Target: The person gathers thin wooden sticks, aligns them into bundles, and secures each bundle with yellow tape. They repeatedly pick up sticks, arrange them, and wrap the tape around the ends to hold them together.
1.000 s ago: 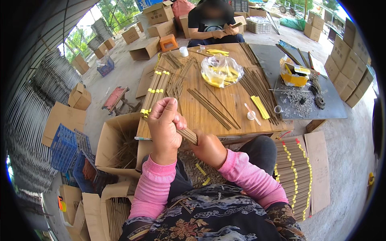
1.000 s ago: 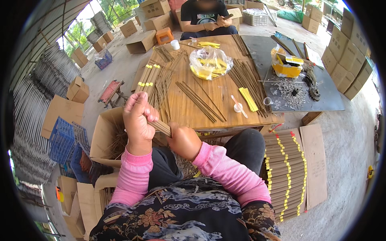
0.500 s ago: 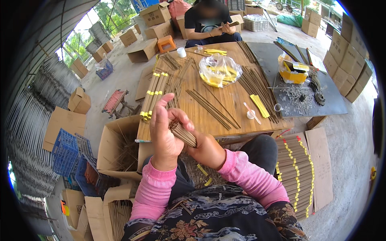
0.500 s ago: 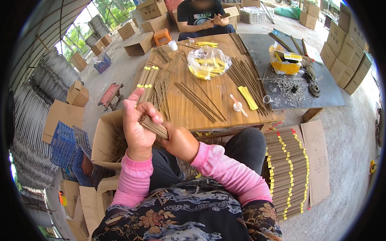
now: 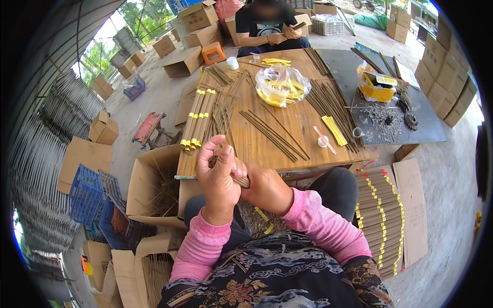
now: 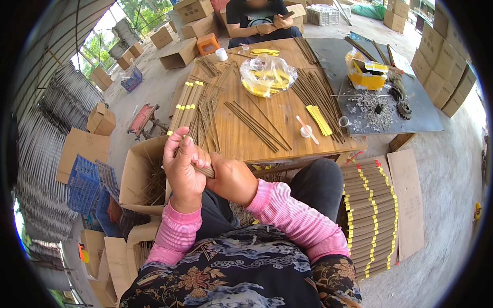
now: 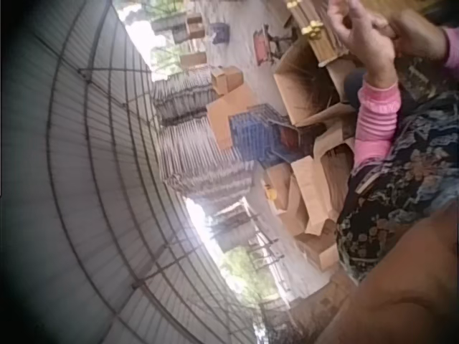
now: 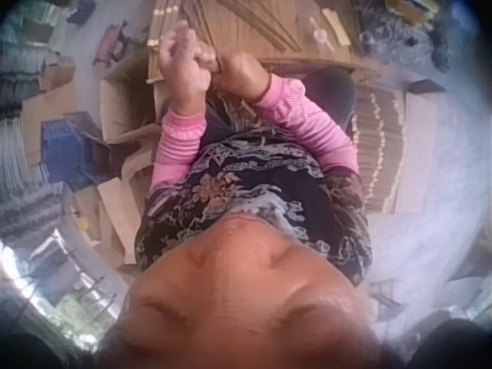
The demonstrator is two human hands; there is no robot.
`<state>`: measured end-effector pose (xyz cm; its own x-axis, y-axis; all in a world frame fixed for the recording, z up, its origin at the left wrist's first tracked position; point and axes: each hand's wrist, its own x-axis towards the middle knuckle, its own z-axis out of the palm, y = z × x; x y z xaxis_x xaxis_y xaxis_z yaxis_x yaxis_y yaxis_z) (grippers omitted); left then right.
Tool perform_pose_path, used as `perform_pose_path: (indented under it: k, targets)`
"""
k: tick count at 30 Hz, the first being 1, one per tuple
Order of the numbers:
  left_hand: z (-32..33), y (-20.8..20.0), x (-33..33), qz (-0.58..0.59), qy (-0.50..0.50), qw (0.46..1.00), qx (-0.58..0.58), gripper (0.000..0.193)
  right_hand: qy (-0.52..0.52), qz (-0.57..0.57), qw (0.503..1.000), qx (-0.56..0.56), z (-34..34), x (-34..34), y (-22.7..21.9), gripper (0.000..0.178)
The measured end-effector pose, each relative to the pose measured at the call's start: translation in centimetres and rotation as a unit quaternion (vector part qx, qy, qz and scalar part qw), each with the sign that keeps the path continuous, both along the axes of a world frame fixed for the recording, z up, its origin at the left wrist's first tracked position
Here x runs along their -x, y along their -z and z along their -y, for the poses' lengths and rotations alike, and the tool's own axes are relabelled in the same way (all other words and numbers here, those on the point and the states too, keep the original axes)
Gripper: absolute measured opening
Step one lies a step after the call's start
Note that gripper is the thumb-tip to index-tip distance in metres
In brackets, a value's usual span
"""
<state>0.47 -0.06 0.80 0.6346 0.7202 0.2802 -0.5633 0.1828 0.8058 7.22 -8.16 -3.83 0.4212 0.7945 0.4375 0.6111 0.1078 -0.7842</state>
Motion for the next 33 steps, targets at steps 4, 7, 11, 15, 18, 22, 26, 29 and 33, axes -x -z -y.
perform_pose_path:
  k: [4,7,11,15,18,22,26,29,33]
  targets:
    - [-0.2,-0.5,0.2,0.002,0.063,0.998,0.003,0.029,-0.065,-0.093,0.992,-0.061,-0.5,0.4,1.3,0.024]
    - [0.1,-0.7,0.3,-0.014,0.042,0.999,-0.023,0.036,-0.009,-0.066,0.998,0.016,0.0,0.7,0.1,0.027]
    - [0.5,-0.2,-0.1,-0.024,-0.023,0.996,-0.083,0.046,0.068,-0.007,0.997,0.040,0.0,0.8,0.2,0.029]
    - [0.1,-0.2,0.2,-0.024,0.022,0.997,-0.065,0.047,0.000,-0.059,0.998,0.019,0.3,0.7,-0.3,0.025]
    - [-0.5,-0.7,0.5,0.005,0.102,0.994,-0.047,0.048,-0.101,-0.149,0.983,-0.018,0.1,0.4,0.3,0.021]
    - [-0.9,-0.6,0.5,0.025,0.143,0.989,-0.039,0.050,-0.090,-0.154,0.984,-0.020,-0.2,0.7,0.3,0.019]
    - [-0.6,-0.6,0.2,-0.005,0.095,0.995,-0.025,0.054,-0.012,-0.091,0.996,-0.005,-0.1,1.0,0.3,0.019]
    - [-0.6,-0.9,0.4,0.011,0.114,0.991,-0.069,0.066,0.007,-0.070,0.997,-0.015,0.1,0.9,-0.3,0.017]
    - [-0.1,0.5,0.1,0.000,0.064,0.988,-0.141,0.084,0.031,-0.039,0.998,-0.022,-0.1,0.7,-0.7,0.016]
